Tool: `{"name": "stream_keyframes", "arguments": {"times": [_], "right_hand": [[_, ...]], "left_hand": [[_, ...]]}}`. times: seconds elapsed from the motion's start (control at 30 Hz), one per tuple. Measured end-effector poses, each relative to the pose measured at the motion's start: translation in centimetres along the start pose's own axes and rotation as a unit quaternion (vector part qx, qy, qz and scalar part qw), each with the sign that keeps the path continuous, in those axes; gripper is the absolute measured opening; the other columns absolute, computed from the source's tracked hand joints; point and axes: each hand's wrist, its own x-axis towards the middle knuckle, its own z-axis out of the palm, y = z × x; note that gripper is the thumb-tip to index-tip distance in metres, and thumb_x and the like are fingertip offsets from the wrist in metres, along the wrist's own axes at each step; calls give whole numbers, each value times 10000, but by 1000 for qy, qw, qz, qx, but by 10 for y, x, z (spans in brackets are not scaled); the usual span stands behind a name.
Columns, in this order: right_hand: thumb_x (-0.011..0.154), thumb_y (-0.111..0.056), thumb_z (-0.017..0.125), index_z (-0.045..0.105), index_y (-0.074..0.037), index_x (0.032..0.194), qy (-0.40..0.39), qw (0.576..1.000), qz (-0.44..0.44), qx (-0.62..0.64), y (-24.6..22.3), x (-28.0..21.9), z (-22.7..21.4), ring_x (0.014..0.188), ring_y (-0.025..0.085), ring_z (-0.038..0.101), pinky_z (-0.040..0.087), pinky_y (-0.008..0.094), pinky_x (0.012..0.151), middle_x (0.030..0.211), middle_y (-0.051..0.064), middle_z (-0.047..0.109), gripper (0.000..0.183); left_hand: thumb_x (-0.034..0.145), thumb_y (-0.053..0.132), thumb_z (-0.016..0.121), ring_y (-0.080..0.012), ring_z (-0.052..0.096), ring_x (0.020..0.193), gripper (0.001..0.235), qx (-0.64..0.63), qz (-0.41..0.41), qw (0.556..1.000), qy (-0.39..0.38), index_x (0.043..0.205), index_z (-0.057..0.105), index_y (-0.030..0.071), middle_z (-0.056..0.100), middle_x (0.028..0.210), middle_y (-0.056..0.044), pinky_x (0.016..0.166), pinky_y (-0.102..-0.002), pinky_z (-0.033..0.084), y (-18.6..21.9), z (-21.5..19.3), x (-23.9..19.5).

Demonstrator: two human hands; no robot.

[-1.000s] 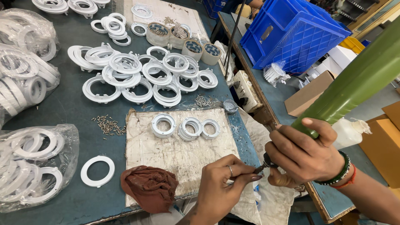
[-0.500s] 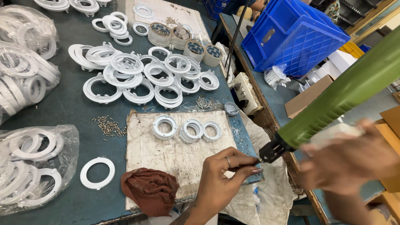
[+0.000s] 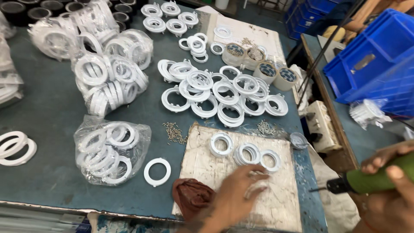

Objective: The person assembles white plastic rings by inserting screws into pre-drilled holes and tightening them with a green power drill. The person handles multiple rings, aligns them, and secures them on a workbench in a factory setting.

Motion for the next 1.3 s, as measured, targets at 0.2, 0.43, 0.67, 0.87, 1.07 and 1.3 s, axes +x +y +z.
{"name": "stream_keyframes", "arguments": {"times": [0.2, 0.43, 0.67, 0.87, 1.07, 1.3], "right_hand": [[1091, 117, 552, 455, 30, 1267, 41, 999, 22, 18, 43, -12, -55, 909, 200, 564, 508, 355, 873, 1016, 163, 545, 219], [1061, 163, 625, 457, 67, 1198, 124, 980, -20, -151, 55, -25, -37, 809, 234, 651, 583, 363, 797, 962, 229, 628, 237], [1003, 112, 628, 450, 62, 1200, 118, 962, 24, -243, 43, -30, -24, 777, 204, 665, 596, 368, 813, 894, 216, 636, 270], [1014, 90, 668, 478, 87, 1179, 158, 958, 50, -235, 47, -39, -17, 758, 210, 653, 584, 352, 758, 881, 216, 644, 252], [974, 116, 709, 518, 96, 1116, 137, 972, -51, -183, 51, -31, -7, 736, 218, 661, 568, 336, 740, 878, 212, 642, 240], [923, 71, 671, 540, 82, 1151, 109, 971, 39, -210, 32, -29, -29, 760, 241, 684, 588, 374, 714, 818, 204, 647, 263]], "left_hand": [[900, 93, 676, -334, 642, 1103, 238, 335, -14, 933, 132, 1130, 724, 52, 664, 1279, -108, 891, -427, 530, -49, -111, 28], [828, 96, 726, -333, 627, 1100, 219, 362, -1, 924, 121, 1041, 752, 52, 676, 1184, -111, 894, -450, 504, -61, -131, 49], [830, 59, 726, -335, 623, 1112, 242, 369, 55, 913, 166, 1071, 738, 48, 668, 1192, -119, 895, -443, 513, -83, -129, 107], [825, 83, 762, -341, 624, 1111, 222, 353, 118, 912, 173, 1040, 731, 42, 666, 1156, -117, 918, -448, 506, -107, -110, 163], [805, 113, 782, -340, 622, 1076, 238, 369, 142, 911, 117, 1028, 744, 40, 674, 1108, -117, 921, -454, 489, -117, -76, 234], [794, 168, 790, -338, 655, 977, 136, 437, 57, 888, 130, 852, 774, 46, 701, 962, -141, 870, -465, 511, -138, -41, 281]]}}
